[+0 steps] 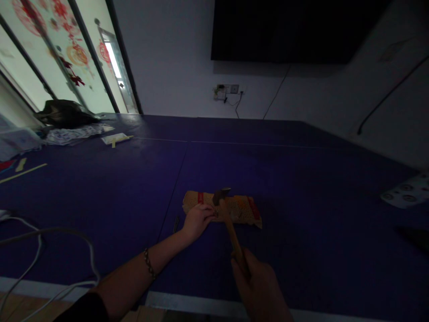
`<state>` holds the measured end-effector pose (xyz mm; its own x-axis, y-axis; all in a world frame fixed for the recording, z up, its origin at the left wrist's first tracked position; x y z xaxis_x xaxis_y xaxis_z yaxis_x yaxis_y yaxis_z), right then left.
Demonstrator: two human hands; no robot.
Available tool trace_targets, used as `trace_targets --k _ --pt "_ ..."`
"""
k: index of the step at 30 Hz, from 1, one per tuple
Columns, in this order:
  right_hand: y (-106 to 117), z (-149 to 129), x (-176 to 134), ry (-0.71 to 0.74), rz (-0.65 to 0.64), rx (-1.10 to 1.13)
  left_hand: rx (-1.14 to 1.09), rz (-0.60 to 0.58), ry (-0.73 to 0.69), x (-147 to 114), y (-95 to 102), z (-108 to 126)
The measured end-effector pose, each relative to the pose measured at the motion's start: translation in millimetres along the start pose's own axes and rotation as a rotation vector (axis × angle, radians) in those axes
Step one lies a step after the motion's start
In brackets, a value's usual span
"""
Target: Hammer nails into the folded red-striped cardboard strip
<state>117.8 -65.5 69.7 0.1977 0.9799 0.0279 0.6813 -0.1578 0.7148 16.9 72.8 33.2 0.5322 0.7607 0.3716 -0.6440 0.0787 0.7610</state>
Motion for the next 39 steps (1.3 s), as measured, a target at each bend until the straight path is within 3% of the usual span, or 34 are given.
trace_targets --k 4,8,13,16,19,21,27,39 --pt "-5 5 2 -0.007 -0.023 -0.045 0.011 -0.016 -0.03 1 -1.7 1" --pt "5 0 2 0.061 0.018 0.104 0.034 -0.006 -0.015 0 -0.8 0" --pt "28 9 21 -0.1 0.11 0.565 0.06 -0.014 -0.031 0 -0.9 3" --pt "40 28 53 -0.074 0.096 0.948 0.093 -0.023 -0.036 -1 -1.3 3" --pt "46 63 92 -0.029 -0.011 1.144 0.126 -0.028 -0.031 0 -1.3 2" --pt "42 83 114 0.003 -0.221 1.273 0.127 -0.026 -0.024 0 -1.1 1" --pt "32 128 142 -0.014 -0.275 1.356 0.103 -0.007 0.034 -3 0.1 -3" --pt "24 128 138 -0.03 -0.273 1.404 -0.089 0.085 0.075 2 16.8 -13"
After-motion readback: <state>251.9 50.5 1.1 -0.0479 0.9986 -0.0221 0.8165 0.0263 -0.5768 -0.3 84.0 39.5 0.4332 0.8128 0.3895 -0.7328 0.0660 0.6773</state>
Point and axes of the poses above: each hand's wrist, its own x-axis towards the middle knuckle, its own y-axis out of the back of the hand, z = x × y, the point moved 6 cm from there along x, towards the middle knuckle, and after that the axes turned 5 degrees about z, right-handed, at the moved point
